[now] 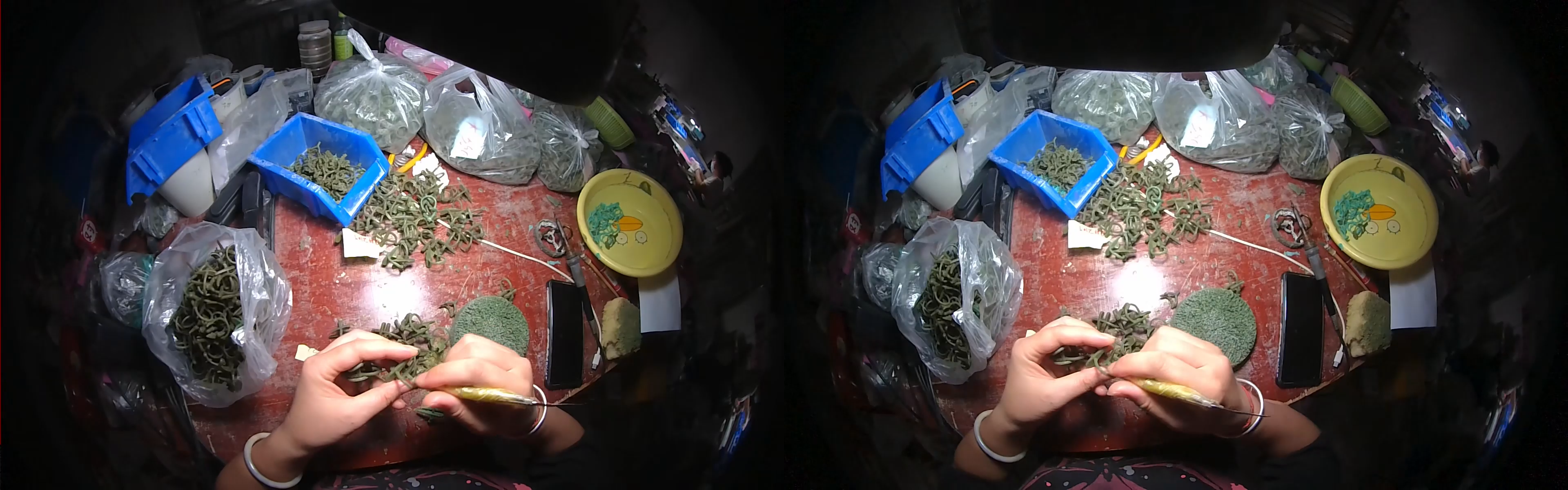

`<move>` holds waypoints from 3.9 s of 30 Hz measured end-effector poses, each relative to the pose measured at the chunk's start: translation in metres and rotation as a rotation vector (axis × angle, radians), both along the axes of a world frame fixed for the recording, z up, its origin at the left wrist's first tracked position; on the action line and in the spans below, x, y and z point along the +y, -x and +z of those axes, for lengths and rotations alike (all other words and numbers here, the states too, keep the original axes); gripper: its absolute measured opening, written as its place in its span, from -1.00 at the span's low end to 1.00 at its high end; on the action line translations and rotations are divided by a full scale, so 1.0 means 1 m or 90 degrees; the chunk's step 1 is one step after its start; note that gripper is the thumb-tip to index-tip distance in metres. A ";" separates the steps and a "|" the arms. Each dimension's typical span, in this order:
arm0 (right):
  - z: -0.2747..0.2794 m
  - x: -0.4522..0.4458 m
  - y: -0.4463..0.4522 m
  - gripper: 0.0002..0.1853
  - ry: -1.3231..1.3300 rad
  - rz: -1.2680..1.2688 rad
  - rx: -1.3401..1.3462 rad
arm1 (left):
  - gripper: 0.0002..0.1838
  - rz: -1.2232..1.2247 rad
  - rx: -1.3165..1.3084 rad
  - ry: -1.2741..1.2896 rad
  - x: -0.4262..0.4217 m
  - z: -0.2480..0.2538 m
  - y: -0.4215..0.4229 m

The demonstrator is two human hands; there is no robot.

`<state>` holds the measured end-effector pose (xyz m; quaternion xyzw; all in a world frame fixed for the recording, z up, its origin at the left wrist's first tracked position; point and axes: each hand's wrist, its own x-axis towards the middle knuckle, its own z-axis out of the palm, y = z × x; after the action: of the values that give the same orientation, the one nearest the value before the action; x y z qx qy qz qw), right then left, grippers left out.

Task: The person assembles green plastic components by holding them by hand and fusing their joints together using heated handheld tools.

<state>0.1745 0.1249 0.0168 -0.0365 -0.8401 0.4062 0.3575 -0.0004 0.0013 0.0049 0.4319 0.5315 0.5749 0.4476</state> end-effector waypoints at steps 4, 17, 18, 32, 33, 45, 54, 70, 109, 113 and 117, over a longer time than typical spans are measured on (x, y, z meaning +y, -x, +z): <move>-0.002 0.004 -0.006 -0.81 0.095 -0.051 0.031 | -0.61 0.000 -0.023 0.014 0.000 0.001 0.000; -0.010 0.008 -0.011 -0.81 0.329 -0.029 0.061 | -0.61 -0.036 -0.206 0.054 -0.002 -0.001 0.003; -0.004 0.008 -0.009 -0.80 0.247 -0.033 0.048 | -0.60 -0.042 -0.271 0.072 -0.003 -0.001 0.004; -0.001 0.009 0.001 -0.69 0.006 -0.056 0.055 | -0.60 -0.091 -0.508 0.072 -0.005 -0.010 0.011; 0.000 0.008 0.002 -0.69 0.017 -0.023 0.034 | -0.61 -0.101 -0.524 0.055 -0.005 -0.011 0.012; -0.005 0.010 0.002 -0.68 0.077 0.004 0.071 | -0.61 -0.143 -0.679 0.060 -0.001 -0.011 0.017; -0.005 0.008 0.001 -0.61 0.009 -0.037 0.052 | -0.64 -0.090 -0.668 0.127 0.000 -0.005 0.015; 0.003 0.004 -0.001 -0.70 0.066 0.048 0.000 | -0.48 -0.115 -0.476 0.202 -0.001 0.006 0.012; -0.002 0.002 -0.002 -0.65 0.028 -0.209 -0.033 | -0.50 -0.091 -0.550 0.137 0.002 -0.003 0.012; -0.011 0.015 0.001 -0.69 -0.076 -0.156 -0.103 | -0.67 0.005 -0.554 0.061 0.001 -0.014 0.010; -0.018 0.009 0.005 -0.68 -0.180 -0.092 -0.210 | -0.73 -0.009 -0.561 0.046 -0.002 -0.017 0.014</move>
<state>0.1700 0.1339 -0.0010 -0.1122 -0.9310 0.2462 0.2451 -0.0141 -0.0007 -0.0122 0.1328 0.3069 0.6821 0.6503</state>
